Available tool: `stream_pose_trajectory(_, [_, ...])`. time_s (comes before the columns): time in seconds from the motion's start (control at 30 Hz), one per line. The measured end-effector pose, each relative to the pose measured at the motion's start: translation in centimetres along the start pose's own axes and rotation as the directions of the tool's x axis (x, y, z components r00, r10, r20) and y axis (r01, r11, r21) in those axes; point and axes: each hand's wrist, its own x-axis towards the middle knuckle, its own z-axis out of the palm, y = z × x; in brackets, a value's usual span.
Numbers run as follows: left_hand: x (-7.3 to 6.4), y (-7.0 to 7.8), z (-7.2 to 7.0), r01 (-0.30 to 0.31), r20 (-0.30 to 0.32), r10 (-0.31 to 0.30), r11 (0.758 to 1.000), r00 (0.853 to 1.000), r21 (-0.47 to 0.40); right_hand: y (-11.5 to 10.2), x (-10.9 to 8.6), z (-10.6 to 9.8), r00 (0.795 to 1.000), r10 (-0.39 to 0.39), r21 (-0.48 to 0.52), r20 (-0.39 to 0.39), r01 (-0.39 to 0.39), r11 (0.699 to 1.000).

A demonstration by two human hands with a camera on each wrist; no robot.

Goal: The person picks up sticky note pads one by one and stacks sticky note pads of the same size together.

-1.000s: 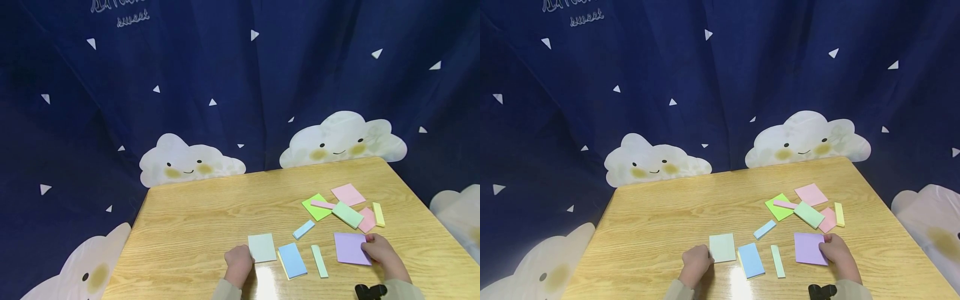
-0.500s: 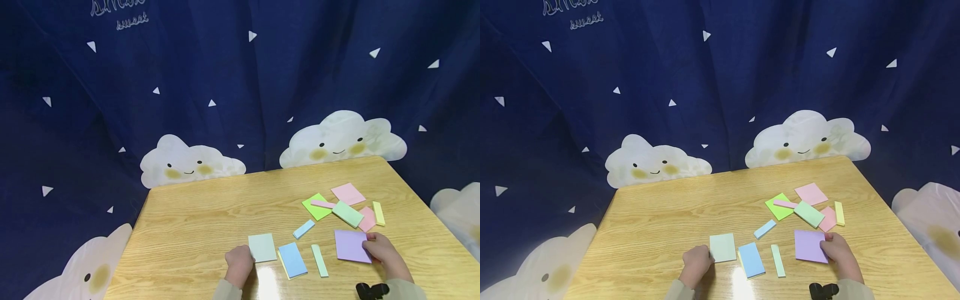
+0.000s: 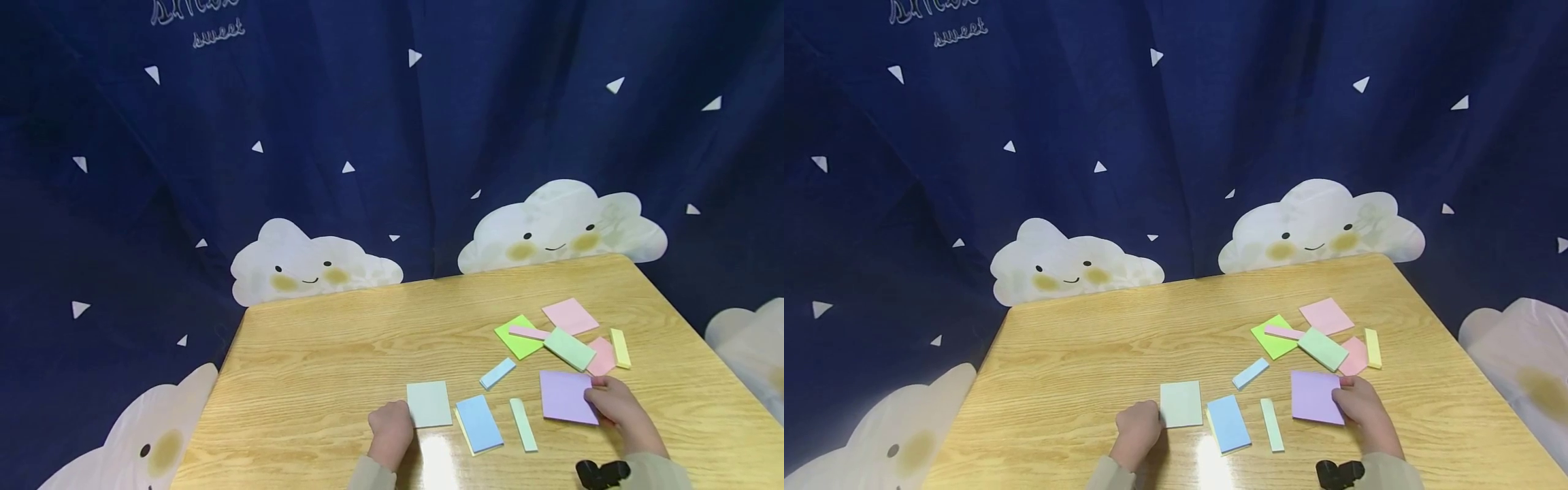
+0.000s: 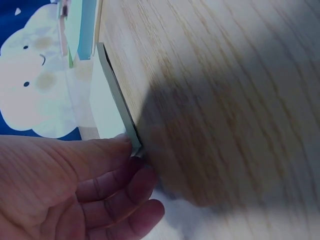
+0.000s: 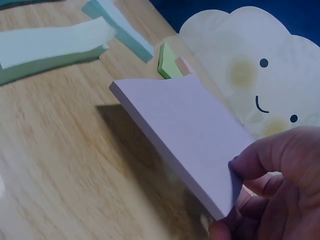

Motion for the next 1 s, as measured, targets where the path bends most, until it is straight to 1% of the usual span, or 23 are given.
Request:
stream_pose_trajectory(0.13, [0.1, 0.1, 0.1, 0.005, 0.001, -0.005, 1.0, 1.0, -0.007, -0.3, 0.1, 0.2, 1.0, 0.003, 0.012, 0.0, -0.003, 1.0])
stream_pose_trajectory(0.33, [0.2, 0.1, 0.2, 0.004, 0.004, -0.004, 1.0, 1.0, -0.004, -1.5, 0.1, 0.5, 1.0, -0.014, 0.022, 0.011, 0.014, 1.0])
stream_pose_trajectory(0.53, [0.1, 0.1, 0.3, 0.004, -0.002, -0.004, 1.0, 1.0, 0.004, -2.5, 0.2, 1.0, 0.999, -0.034, -0.002, 0.007, 0.034, 0.999])
stream_pose_trajectory(0.77, [0.1, 0.1, 0.1, 0.004, -0.01, -0.004, 1.0, 1.0, 0.018, -3.4, 0.2, 1.7, 0.999, -0.035, 0.017, 0.038, 0.034, 0.999])
stream_pose_trajectory(1.0, [0.0, 0.2, -0.1, 0.008, 0.01, -0.008, 1.0, 1.0, 0.028, -4.3, 0.0, 2.4, 0.999, -0.028, 0.016, 0.032, 0.028, 0.999])
